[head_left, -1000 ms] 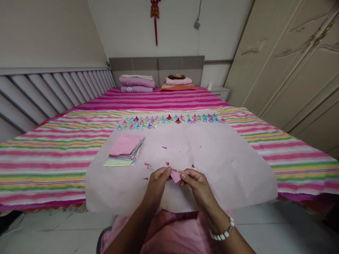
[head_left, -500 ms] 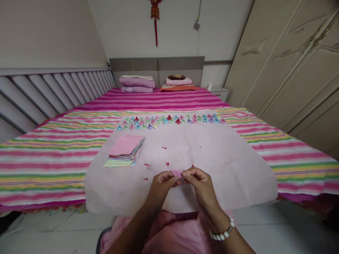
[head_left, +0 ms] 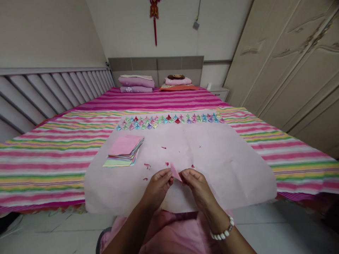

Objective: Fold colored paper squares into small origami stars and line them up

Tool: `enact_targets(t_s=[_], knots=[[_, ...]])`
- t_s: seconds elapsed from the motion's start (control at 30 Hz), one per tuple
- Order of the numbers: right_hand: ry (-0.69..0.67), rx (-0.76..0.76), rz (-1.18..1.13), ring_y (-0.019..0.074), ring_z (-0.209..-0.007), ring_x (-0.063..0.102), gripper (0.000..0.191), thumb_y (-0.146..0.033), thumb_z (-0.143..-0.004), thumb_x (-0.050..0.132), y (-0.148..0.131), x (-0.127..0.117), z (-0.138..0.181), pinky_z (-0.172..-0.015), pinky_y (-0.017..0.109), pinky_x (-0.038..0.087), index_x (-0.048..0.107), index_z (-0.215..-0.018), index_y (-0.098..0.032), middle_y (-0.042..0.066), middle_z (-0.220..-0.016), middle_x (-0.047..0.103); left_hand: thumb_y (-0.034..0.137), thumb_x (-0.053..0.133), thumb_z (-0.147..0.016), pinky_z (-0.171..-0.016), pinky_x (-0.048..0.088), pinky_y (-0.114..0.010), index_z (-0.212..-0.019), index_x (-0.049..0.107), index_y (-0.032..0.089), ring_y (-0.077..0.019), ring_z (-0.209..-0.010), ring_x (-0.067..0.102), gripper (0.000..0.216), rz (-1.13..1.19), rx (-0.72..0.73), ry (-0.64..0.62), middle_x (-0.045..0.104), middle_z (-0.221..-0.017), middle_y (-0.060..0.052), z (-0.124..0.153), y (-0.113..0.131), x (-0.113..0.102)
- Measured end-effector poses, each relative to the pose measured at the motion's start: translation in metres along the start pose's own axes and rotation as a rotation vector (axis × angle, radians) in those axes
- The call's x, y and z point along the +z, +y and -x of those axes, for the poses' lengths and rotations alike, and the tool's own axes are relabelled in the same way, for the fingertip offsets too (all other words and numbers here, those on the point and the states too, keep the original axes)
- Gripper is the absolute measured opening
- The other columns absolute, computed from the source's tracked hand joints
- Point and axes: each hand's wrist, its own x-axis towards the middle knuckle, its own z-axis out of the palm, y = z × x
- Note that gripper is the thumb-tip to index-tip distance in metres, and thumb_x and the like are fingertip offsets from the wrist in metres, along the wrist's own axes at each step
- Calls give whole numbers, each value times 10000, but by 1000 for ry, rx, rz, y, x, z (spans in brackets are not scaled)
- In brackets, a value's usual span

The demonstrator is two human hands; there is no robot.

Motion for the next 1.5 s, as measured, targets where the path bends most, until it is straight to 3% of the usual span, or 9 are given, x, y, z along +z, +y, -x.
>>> enact_targets(t_s=[0.23, 0.73, 0.9, 1.0, 1.13, 1.33, 1.5], knots=[[-44, 100, -76, 114, -551, 486, 244, -388, -663, 753, -1, 3, 1, -583, 245, 369, 650, -611, -173, -6, -572, 605, 307, 741, -663, -680, 407, -236, -750, 705, 154, -89, -604, 486, 180, -54, -21, -71, 592, -637, -3, 4, 1, 0], [-46, 20, 74, 142, -541, 543, 197, -323, -625, 750, 0, -3, -4, -539, 262, 422, 728, -758, -179, 17, -604, 661, 330, 746, -632, -647, 411, -239, -798, 707, 148, -103, -621, 505, 249, -226, 22, -1, 615, -666, -13, 3, 7, -2], [4, 3, 111, 123, -481, 516, 96, -257, -622, 714, 1, 0, -5, -500, 245, 404, 680, -670, -181, -9, -539, 628, 329, 682, -705, -707, 445, -274, -796, 674, 149, -149, -705, 578, 202, -437, 120, 28, 653, -730, -31, 2, 4, 0], [86, -57, 154, 107, -448, 469, 79, -250, -629, 693, 3, 0, -7, -466, 233, 367, 654, -645, -184, -24, -513, 591, 345, 641, -742, -714, 445, -278, -826, 679, 167, -169, -752, 586, 200, -617, 295, 130, 647, -782, -43, 4, 1, 4], [131, -180, 269, 116, -485, 456, 54, -236, -646, 673, 6, 0, -6, -471, 234, 355, 661, -667, -187, -22, -536, 568, 367, 724, -653, -588, 424, -250, -924, 677, 176, -125, -598, 516, 334, -791, 444, 223, 591, -735, -12, 8, -3, 11], [115, -307, 415, 136, -553, 484, 64, -232, -713, 636, 10, 2, -4, -526, 255, 392, 692, -713, -201, -4, -600, 567, 308, 610, -764, -568, 428, -242, -940, 669, 195, -140, -584, 580, 218, -846, 409, 132, 649, -694, -19, 8, -3, 13], [121, -341, 400, 149, -601, 531, 72, -186, -677, 647, 11, 1, -5, -565, 277, 425, 700, -722, -208, 24, -709, 608, 252, 549, -796, -580, 449, -240, -956, 676, 203, -150, -618, 623, 210, -882, 404, 52, 696, -743, -33, 7, -1, 11]])
